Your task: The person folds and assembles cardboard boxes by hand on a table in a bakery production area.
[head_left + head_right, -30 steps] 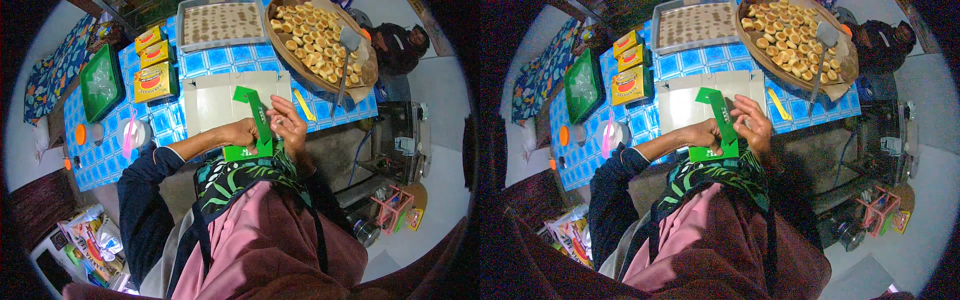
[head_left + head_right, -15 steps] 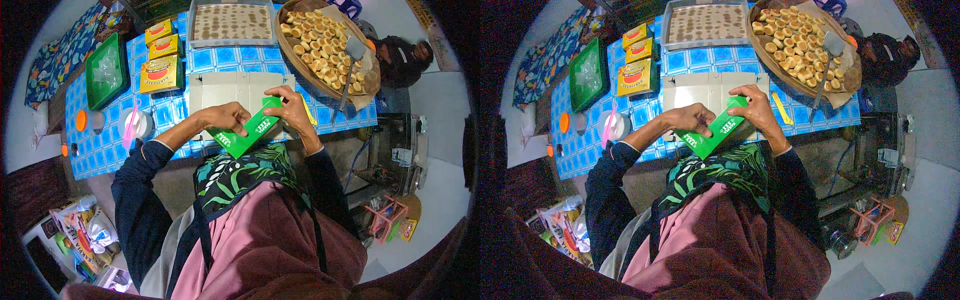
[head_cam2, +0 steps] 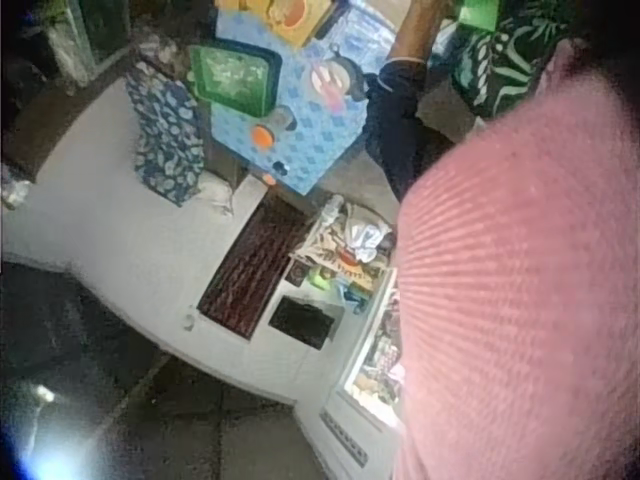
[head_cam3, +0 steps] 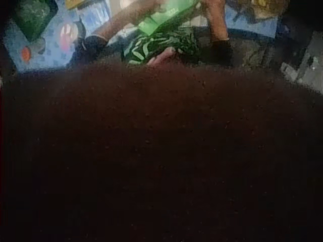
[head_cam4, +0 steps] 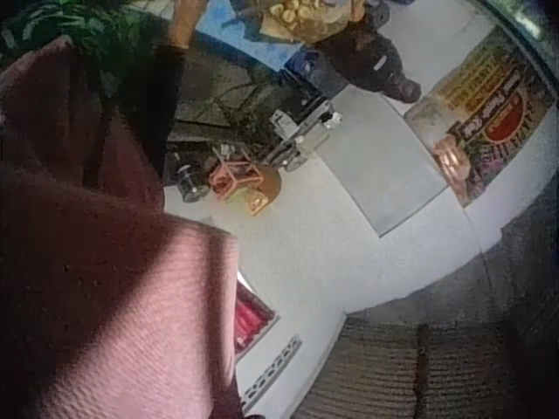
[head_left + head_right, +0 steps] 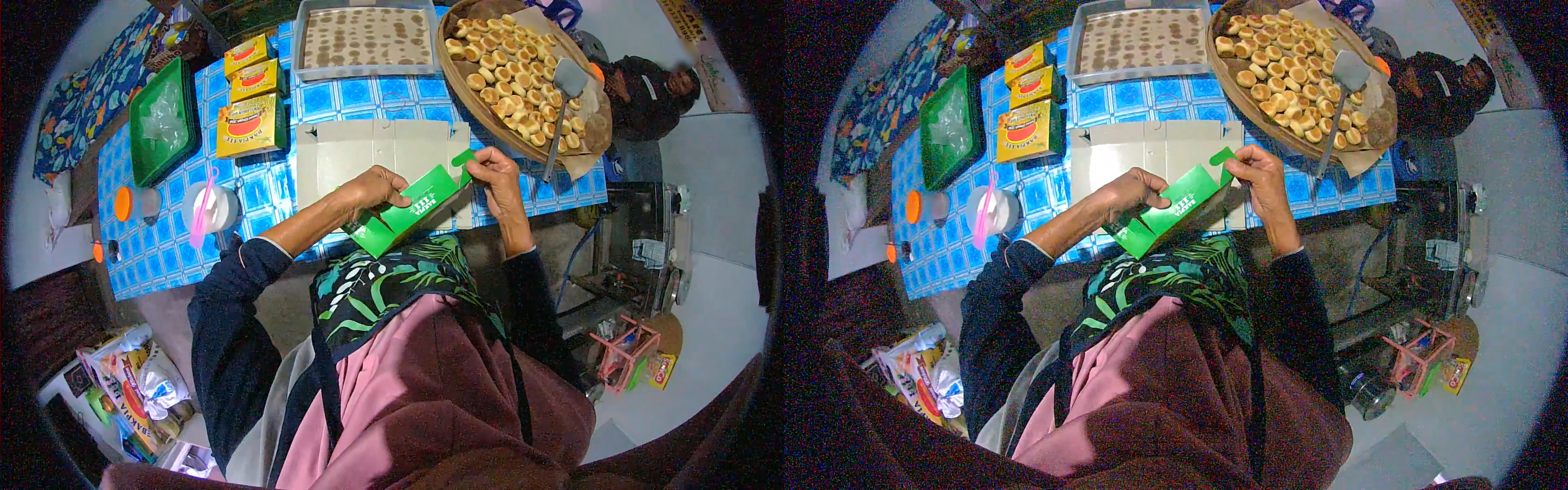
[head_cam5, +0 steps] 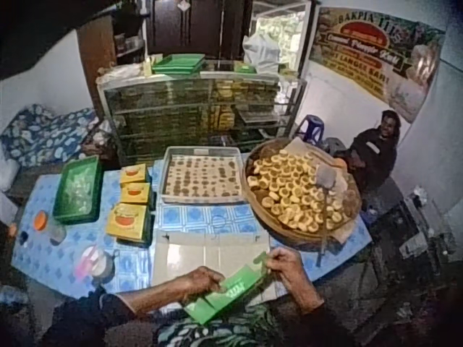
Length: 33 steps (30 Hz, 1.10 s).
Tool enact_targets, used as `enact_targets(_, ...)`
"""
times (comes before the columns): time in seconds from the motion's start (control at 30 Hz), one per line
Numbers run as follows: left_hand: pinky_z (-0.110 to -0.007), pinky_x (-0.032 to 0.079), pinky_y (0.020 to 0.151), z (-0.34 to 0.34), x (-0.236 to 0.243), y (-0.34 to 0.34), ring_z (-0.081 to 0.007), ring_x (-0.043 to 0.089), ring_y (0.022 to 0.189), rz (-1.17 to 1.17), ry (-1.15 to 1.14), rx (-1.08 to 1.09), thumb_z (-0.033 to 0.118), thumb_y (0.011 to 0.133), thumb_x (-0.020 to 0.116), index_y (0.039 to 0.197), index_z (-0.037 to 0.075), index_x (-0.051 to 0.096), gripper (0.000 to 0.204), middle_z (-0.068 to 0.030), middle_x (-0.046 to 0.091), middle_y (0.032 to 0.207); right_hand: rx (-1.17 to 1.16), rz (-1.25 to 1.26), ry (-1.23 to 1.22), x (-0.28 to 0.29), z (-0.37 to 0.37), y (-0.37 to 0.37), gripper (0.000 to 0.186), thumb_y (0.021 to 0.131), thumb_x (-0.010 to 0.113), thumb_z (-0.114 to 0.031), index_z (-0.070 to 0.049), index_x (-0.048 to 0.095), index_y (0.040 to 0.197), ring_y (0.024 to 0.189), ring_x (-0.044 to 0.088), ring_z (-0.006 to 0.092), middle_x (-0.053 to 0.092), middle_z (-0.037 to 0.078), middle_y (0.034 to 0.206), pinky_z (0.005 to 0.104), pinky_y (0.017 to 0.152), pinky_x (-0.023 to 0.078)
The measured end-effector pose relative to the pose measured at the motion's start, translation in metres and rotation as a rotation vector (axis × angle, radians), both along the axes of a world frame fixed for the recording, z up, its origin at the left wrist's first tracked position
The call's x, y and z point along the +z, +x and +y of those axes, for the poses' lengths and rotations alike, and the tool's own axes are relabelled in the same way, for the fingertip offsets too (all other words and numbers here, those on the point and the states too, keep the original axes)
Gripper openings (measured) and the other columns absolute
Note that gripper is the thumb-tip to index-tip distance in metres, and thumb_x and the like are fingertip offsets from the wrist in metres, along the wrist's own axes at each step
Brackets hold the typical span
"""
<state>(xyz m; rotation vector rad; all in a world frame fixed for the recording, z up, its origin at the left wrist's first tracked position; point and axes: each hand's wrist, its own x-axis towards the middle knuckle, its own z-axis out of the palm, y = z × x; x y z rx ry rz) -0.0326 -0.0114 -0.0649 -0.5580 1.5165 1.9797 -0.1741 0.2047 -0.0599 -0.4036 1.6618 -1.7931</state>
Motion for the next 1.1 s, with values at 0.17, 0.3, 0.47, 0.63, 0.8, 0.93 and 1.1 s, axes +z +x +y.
enact_targets(0.17,-0.028,0.051,0.057,0.009,0.0,-0.005,-0.0123,0.061,0.062,0.021,-0.031,-0.067,-0.002,0.076,0.068,0.093,-0.002,0.07,0.017,-0.0053,0.068,0.076,0.331,0.476,0.309,0.035,-0.008,0.007,0.013,0.068,0.074,-0.008,-0.004,0.064,0.075,0.077,0.054,0.0136,0.059,0.001,0.074,0.0287,0.069,0.04)
enact_targets(0.3,-0.028,0.052,0.061,0.013,-0.004,-0.012,-0.014,0.062,0.066,0.015,0.085,-0.018,-0.004,0.074,0.066,0.099,-0.002,0.069,0.024,-0.0073,0.069,0.08,0.504,0.975,0.09,0.036,-0.018,0.002,0.021,0.06,0.076,-0.009,-0.003,0.062,0.076,0.084,0.053,0.0254,0.058,0.006,0.076,0.0358,0.074,0.042)
enact_targets(0.47,-0.029,0.053,0.058,0.013,-0.003,-0.016,-0.0155,0.062,0.065,-0.024,0.195,0.053,-0.007,0.074,0.064,0.095,-0.001,0.07,0.022,-0.0072,0.068,0.079,0.577,1.001,0.093,0.047,-0.02,0.004,0.023,0.058,0.073,-0.004,-0.002,0.06,0.078,0.084,0.053,0.0267,0.057,0.007,0.079,0.0368,0.074,0.042)
enact_targets(0.63,-0.029,0.054,0.063,0.014,-0.01,-0.015,-0.0159,0.064,0.071,0.001,0.303,0.057,-0.01,0.076,0.059,0.102,-0.002,0.067,0.029,-0.0089,0.068,0.087,0.539,1.023,0.088,0.045,-0.025,0.004,0.023,0.056,0.07,0.0,-0.002,0.06,0.076,0.084,0.053,0.0274,0.055,0.008,0.078,0.0365,0.072,0.042)
enact_targets(0.8,-0.028,0.054,0.069,0.009,-0.008,-0.014,-0.0156,0.064,0.077,0.024,0.35,0.008,-0.009,0.076,0.059,0.105,-0.002,0.065,0.031,-0.0073,0.068,0.092,0.517,0.956,0.123,0.042,-0.024,0.005,0.016,0.063,0.07,-0.008,-0.001,0.06,0.074,0.081,0.056,0.024,0.057,0.008,0.078,0.0357,0.074,0.042)
enact_targets(0.93,-0.03,0.055,0.066,0.012,-0.015,-0.016,-0.0166,0.064,0.075,-0.032,0.294,0.004,-0.012,0.074,0.057,0.107,-0.003,0.065,0.035,-0.0084,0.068,0.092,0.614,0.956,0.17,0.041,-0.022,0.006,0.017,0.064,0.069,-0.01,-0.002,0.06,0.075,0.08,0.055,0.0242,0.056,0.007,0.077,0.0359,0.073,0.041)
enact_targets(1.1,-0.028,0.054,0.06,0.012,-0.008,-0.013,-0.0157,0.064,0.07,-0.031,0.346,0.048,-0.015,0.073,0.056,0.104,-0.003,0.067,0.034,-0.0109,0.068,0.088,0.617,1.068,0.151,0.033,-0.025,0.01,0.014,0.064,0.067,-0.009,-0.003,0.059,0.074,0.075,0.053,0.0253,0.053,0.007,0.072,0.0365,0.069,0.039)
